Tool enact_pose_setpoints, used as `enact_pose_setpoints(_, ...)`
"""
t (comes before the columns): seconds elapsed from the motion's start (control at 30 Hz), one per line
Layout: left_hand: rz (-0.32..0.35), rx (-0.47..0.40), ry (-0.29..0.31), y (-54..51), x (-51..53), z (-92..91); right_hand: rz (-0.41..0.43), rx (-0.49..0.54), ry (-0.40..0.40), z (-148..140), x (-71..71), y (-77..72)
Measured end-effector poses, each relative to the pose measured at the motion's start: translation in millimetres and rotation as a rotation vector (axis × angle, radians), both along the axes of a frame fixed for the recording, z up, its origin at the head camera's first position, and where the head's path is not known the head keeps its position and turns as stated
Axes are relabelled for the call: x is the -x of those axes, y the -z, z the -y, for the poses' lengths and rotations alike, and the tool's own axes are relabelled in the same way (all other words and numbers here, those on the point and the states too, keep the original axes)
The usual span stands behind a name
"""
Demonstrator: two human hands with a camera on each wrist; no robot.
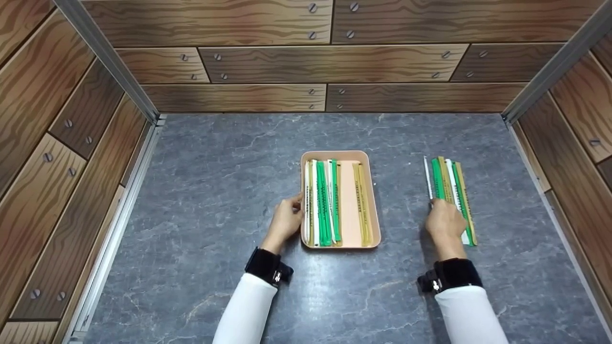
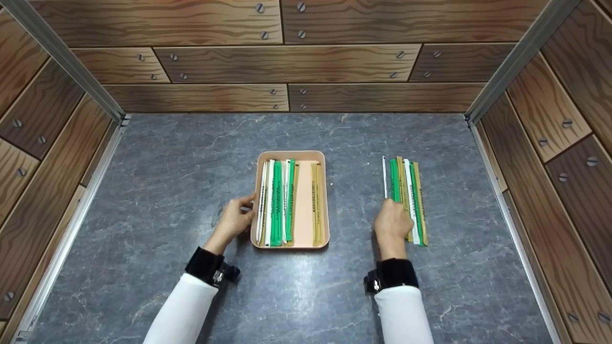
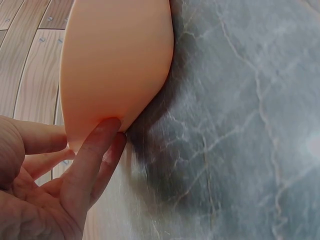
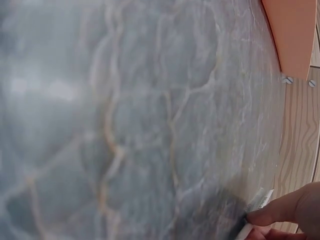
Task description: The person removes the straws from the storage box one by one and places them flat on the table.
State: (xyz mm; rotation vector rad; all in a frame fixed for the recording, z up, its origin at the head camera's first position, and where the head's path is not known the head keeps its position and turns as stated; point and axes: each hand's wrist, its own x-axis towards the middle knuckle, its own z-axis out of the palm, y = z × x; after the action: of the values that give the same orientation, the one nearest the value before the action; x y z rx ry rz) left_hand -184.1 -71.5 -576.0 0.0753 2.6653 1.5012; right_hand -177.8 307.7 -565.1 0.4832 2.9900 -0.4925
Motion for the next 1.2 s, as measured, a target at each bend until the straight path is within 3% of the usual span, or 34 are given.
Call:
enact_pose_setpoints(0.57, 0.026, -0.004, -0.007, -1.0, -0.3, -0.3, 0.054, 0.013, 0.023, 1, 0.7, -6.4)
enact_pose_setpoints(0.87, 0.021, -0.001, -0.006, -2.1, -1.1, -0.4, -0.125, 0.268, -0.175, 28, 2.1, -3.4)
enact_pose_setpoints(1.03, 0.014, 0.015, -0.005, -1.5, -0.7, -1.1, -0.134, 0.417, -0.245, 55, 7.4, 3.4)
enact_pose_setpoints(1.2, -0.009, 0.042, 0.001, -1.0, 0.5, -2.0, -0.097, 0.614, -0.261, 80, 10.8, 8.2)
